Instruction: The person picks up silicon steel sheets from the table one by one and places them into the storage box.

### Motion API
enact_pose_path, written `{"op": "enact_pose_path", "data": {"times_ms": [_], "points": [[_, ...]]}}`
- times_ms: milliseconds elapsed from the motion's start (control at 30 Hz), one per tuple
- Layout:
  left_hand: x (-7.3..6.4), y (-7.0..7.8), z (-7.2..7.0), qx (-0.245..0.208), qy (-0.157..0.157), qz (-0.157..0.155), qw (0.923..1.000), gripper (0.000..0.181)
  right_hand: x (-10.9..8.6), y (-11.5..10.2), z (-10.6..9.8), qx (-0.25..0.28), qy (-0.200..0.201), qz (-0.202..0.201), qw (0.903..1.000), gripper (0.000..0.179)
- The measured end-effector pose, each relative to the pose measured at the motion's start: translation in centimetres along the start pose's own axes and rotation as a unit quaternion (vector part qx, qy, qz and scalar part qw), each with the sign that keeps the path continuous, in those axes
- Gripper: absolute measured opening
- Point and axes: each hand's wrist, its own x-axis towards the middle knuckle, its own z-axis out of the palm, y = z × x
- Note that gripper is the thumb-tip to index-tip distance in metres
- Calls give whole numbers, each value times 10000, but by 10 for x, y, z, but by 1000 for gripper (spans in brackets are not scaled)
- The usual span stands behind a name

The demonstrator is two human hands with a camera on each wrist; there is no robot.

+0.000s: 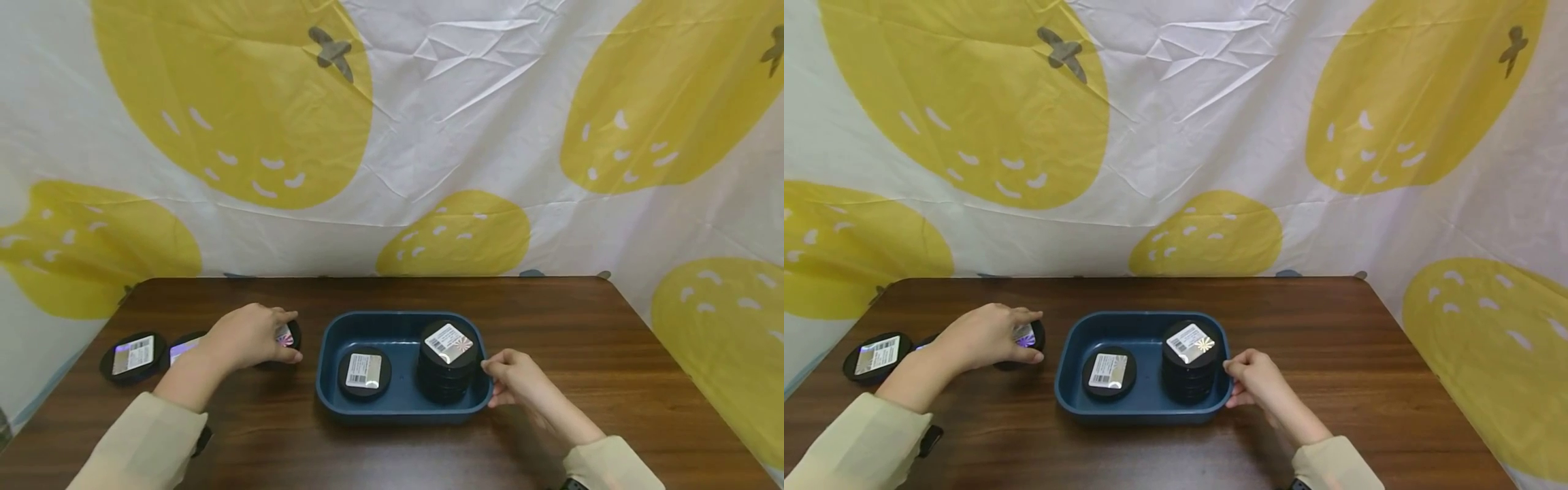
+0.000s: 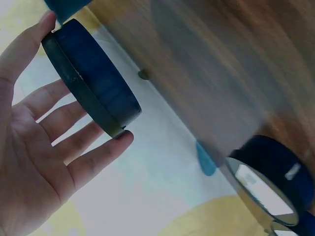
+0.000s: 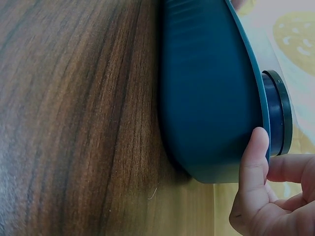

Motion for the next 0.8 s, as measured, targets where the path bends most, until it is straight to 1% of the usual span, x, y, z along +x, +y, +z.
{"op": "enact_pose_path", "data": {"times_ms": [133, 233, 367, 567, 800], "points": [[1, 8, -7, 42, 125, 10, 9999, 77, 0, 0, 0, -18, 35, 20, 10000, 22], [2, 15, -12, 109, 162, 57, 9998, 75, 0, 0, 0, -30, 33, 23, 10000, 22], [5, 24, -18, 197, 118, 114, 9997, 72, 0, 0, 0, -43, 3, 3, 10000, 23], [9, 36, -25, 192, -11, 71, 9998, 72, 0, 0, 0, -71, 7, -1, 10000, 23], [15, 56, -33, 132, -43, 0, 9999, 71, -1, -1, 0, -51, -22, -35, 10000, 21]]}}
